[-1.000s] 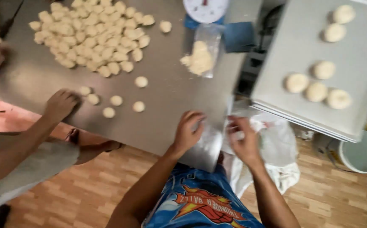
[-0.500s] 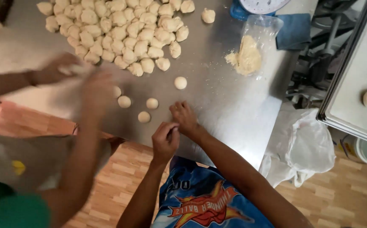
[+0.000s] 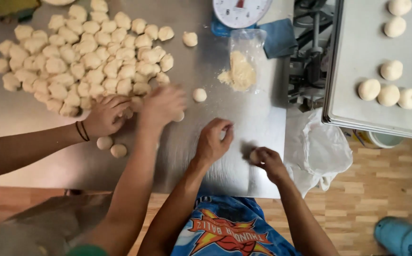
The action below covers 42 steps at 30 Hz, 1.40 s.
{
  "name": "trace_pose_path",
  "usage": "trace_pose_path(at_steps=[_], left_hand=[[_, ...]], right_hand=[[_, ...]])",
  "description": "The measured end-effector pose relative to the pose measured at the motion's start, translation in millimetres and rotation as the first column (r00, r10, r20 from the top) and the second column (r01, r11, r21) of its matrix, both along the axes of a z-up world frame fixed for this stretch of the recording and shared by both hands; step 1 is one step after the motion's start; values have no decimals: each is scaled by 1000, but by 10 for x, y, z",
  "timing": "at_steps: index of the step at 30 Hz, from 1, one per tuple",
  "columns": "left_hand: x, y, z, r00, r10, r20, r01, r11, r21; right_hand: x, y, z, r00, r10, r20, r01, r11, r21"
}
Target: Dividing dough into small portions, rolling them into balls by hand, and arranging them on baking trays which are then placed in a rack.
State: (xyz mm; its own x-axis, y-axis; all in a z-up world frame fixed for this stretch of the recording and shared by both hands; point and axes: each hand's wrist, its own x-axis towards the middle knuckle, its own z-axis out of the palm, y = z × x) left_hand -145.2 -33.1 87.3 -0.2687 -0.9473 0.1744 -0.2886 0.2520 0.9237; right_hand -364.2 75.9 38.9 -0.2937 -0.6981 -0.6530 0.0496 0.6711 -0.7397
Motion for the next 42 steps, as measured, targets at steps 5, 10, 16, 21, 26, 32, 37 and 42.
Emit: trace_pose_path(at_steps=[5,10,16,21,26,32,37,42], left_hand=[[322,-133,-443,817,267,511,-192,962,-195],[611,-476,-691,580,224,783,-170,973,-153],[835,-625,-1064,365,112,924,-212,977,-34],[876,-403,-798,498,130,857,-262,965,6],[526,-491,-749,929,211,303,-345,789,508],[-590,-1011,-582,988,76,132,-78,997,7],[-1024,-1242,-1358,763,116,636,160,919,-360],[-820,-942,-1118,966,37,257,29,969,-247]], right_hand=[[55,-668,382,935,-221,276,269,951,-151],[305,-1822,-145,967,53,-247,-186,814,-551],[556,-2694,-804,484,90,-871,-712,619,-332],[507,-2416,-438,543,174,-821,-676,670,-306],[205,-1284,-271,951,-155,-269,-16,841,-541],[142,316,-174,956,-135,-261,100,985,-141],[267,713,-89,946,-228,-231,213,973,-90],[181,612,259,924,-263,-279,245,964,-98]])
